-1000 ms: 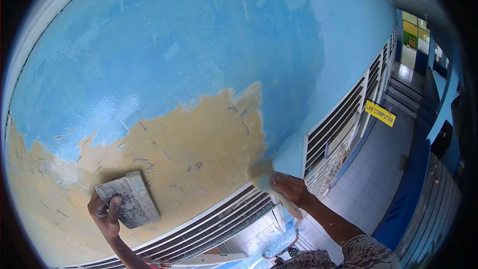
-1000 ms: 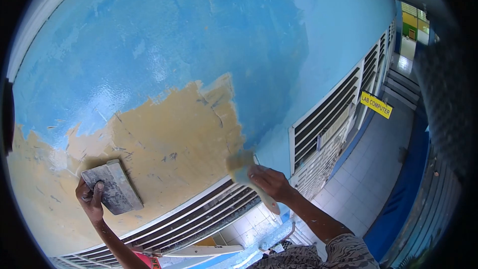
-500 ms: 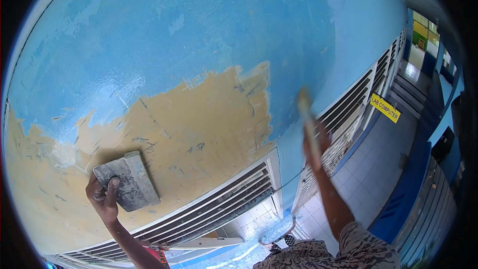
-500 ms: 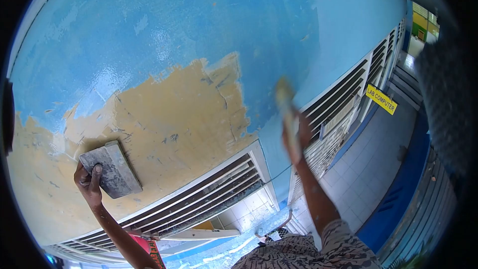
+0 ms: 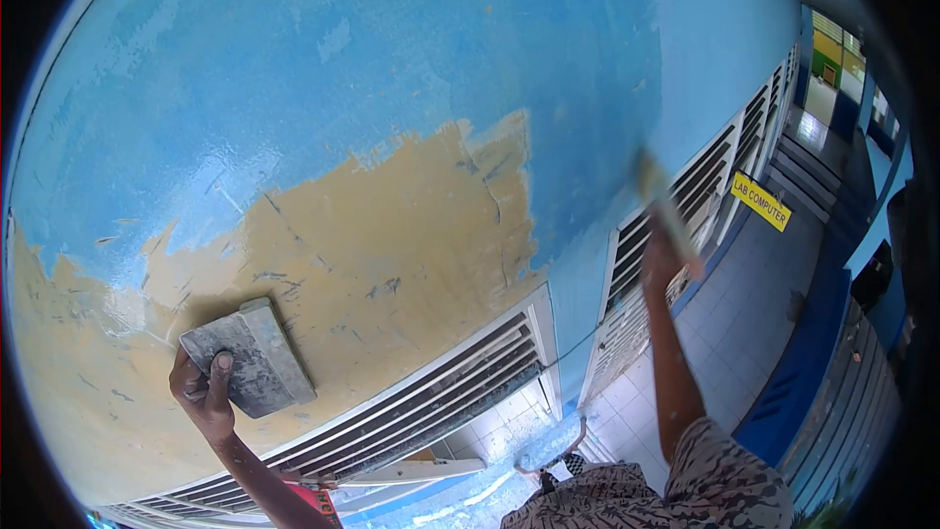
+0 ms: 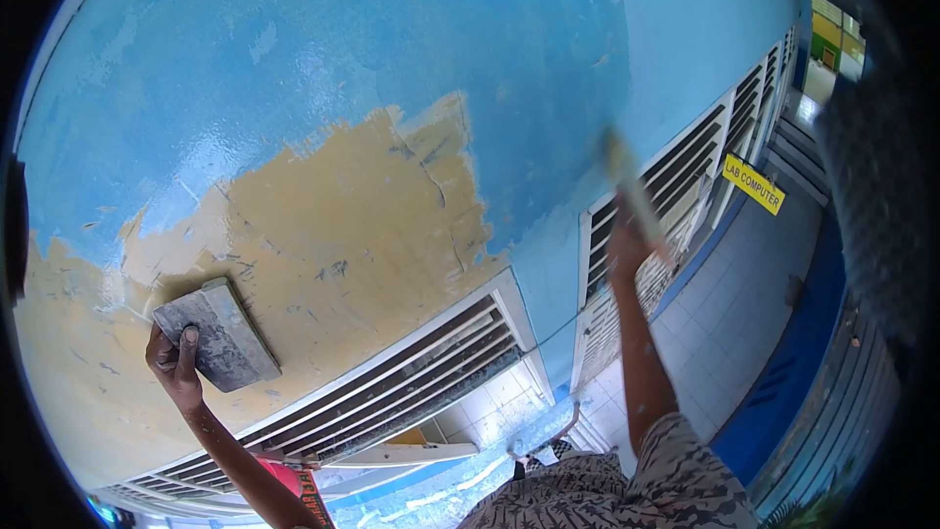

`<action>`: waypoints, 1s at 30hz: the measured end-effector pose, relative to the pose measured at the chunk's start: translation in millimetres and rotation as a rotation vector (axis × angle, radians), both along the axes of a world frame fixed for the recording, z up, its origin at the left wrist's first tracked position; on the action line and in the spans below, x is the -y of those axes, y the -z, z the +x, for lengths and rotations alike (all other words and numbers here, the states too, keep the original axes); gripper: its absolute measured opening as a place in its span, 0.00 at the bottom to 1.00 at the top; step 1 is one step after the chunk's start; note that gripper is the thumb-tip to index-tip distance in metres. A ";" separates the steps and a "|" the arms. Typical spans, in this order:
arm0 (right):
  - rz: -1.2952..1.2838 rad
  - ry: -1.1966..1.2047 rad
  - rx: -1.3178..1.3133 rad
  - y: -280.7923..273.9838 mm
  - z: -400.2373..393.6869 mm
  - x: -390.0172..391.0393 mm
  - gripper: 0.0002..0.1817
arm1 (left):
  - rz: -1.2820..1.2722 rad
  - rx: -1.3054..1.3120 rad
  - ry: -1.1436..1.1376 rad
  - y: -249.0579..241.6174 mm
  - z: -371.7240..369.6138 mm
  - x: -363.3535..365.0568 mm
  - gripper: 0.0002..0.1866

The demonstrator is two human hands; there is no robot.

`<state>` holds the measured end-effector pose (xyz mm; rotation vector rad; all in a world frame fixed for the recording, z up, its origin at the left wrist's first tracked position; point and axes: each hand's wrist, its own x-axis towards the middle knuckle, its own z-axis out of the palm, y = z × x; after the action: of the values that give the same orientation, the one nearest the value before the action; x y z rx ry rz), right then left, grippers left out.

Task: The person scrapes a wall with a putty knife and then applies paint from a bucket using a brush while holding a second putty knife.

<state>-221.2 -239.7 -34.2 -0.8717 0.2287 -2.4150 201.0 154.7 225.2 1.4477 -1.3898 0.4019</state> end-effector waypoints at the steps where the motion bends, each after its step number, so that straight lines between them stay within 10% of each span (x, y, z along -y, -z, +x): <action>1: 0.472 0.194 -0.540 12.8 14.6 -37.3 0.17 | 0.019 0.005 -0.001 -0.7 0.0 -0.5 0.11; 2: 0.524 0.412 -1.008 9.7 31.0 -83.1 0.17 | 0.044 0.013 -0.002 -2.1 0.1 -1.8 0.12; 3: 0.759 0.069 -1.023 11.6 51.0 -122.5 0.14 | 0.045 0.021 -0.003 -3.8 0.2 -3.2 0.12; 6: -0.112 -0.006 -1.120 -22.2 61.4 -164.5 0.13 | 0.058 0.048 0.010 -6.5 -1.1 -1.5 0.13; 8: 0.342 -0.221 -1.642 -114.5 33.0 -162.6 0.19 | 0.069 0.051 0.009 -6.9 -2.2 -2.6 0.13; 9: 0.043 0.038 -1.383 -67.0 11.2 -114.6 0.19 | 0.078 0.048 0.004 -6.2 -2.1 -4.2 0.13; 10: 0.256 0.000 -0.556 -22.3 27.4 -56.6 0.19 | 0.068 0.035 0.013 -5.6 -1.4 -3.3 0.13; 13: 0.496 0.293 -0.445 -192.4 7.7 -49.7 0.22 | 0.042 0.005 0.020 -3.3 -1.9 -1.3 0.12; 17: 0.120 0.418 -0.294 -210.6 78.8 -48.6 0.24 | 0.008 -0.025 0.022 -6.9 -12.6 1.9 0.10; 19: -0.055 0.848 -0.812 -192.2 124.6 -102.6 0.17 | 0.024 -0.011 0.050 -8.4 -9.6 0.5 0.10; 24: -0.680 0.251 -1.066 -189.8 155.2 -190.4 0.17 | 0.021 -0.031 0.070 -8.9 -9.1 -0.2 0.08; 26: -0.317 0.025 -0.573 -177.3 161.8 -165.9 0.07 | -0.009 0.023 0.060 -10.7 -8.0 0.6 0.07; 28: 0.175 -0.205 -0.664 -213.2 109.8 -124.2 0.08 | 0.022 -0.044 0.097 -11.6 -8.9 -1.1 0.06; 30: 0.000 0.144 -0.201 -250.2 96.4 -87.8 0.10 | 0.025 -0.048 0.104 -11.9 -7.5 -1.9 0.06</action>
<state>-124.8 -151.9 215.9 -1.1341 0.3793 -2.4573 193.4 156.6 237.1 1.3897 -1.4292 0.2817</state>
